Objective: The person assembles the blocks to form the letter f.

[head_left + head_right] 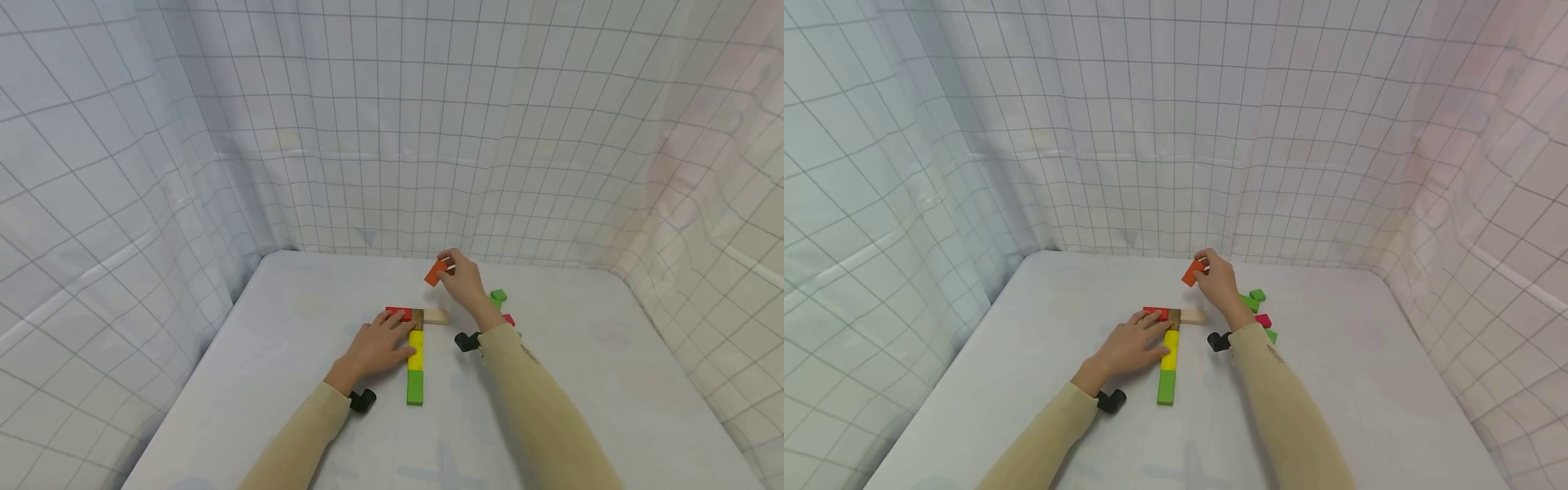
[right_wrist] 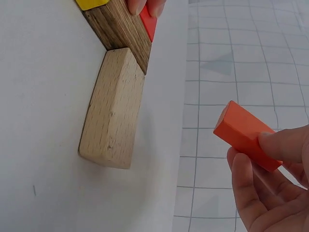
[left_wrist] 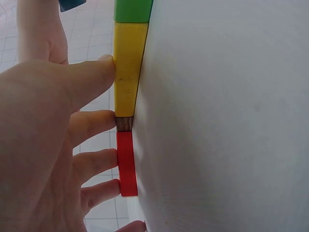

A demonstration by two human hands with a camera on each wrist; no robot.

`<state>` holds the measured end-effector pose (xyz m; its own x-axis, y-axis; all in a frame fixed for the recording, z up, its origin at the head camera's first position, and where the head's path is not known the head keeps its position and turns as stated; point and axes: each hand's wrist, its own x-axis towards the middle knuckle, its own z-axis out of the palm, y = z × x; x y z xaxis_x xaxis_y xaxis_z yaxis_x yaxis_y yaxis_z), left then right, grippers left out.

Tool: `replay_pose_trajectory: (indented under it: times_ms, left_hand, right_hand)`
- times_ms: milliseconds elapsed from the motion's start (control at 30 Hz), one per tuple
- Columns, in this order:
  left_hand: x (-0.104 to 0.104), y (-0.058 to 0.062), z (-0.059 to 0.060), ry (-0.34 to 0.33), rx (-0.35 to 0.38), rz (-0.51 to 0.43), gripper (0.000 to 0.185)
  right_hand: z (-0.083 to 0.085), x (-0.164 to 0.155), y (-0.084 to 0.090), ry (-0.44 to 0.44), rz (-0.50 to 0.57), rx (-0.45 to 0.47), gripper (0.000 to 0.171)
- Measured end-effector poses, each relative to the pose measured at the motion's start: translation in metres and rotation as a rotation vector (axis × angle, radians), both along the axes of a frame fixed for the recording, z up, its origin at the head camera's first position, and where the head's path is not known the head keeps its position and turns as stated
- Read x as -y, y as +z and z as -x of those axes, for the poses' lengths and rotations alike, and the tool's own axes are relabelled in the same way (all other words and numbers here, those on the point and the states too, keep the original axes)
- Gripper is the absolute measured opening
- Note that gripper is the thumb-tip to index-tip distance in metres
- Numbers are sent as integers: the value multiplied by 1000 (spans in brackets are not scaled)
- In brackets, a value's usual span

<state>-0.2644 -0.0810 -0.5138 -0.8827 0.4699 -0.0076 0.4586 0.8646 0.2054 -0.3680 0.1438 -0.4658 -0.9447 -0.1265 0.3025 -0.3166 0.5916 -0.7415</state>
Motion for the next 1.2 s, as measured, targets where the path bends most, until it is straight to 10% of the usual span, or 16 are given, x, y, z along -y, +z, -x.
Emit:
replay_pose_trajectory:
  times_ms: [1200]
  left_hand:
    - [3,0,0,-24,-17,-2,64]
  right_hand:
    - [16,29,-40,145,-111,243,27]
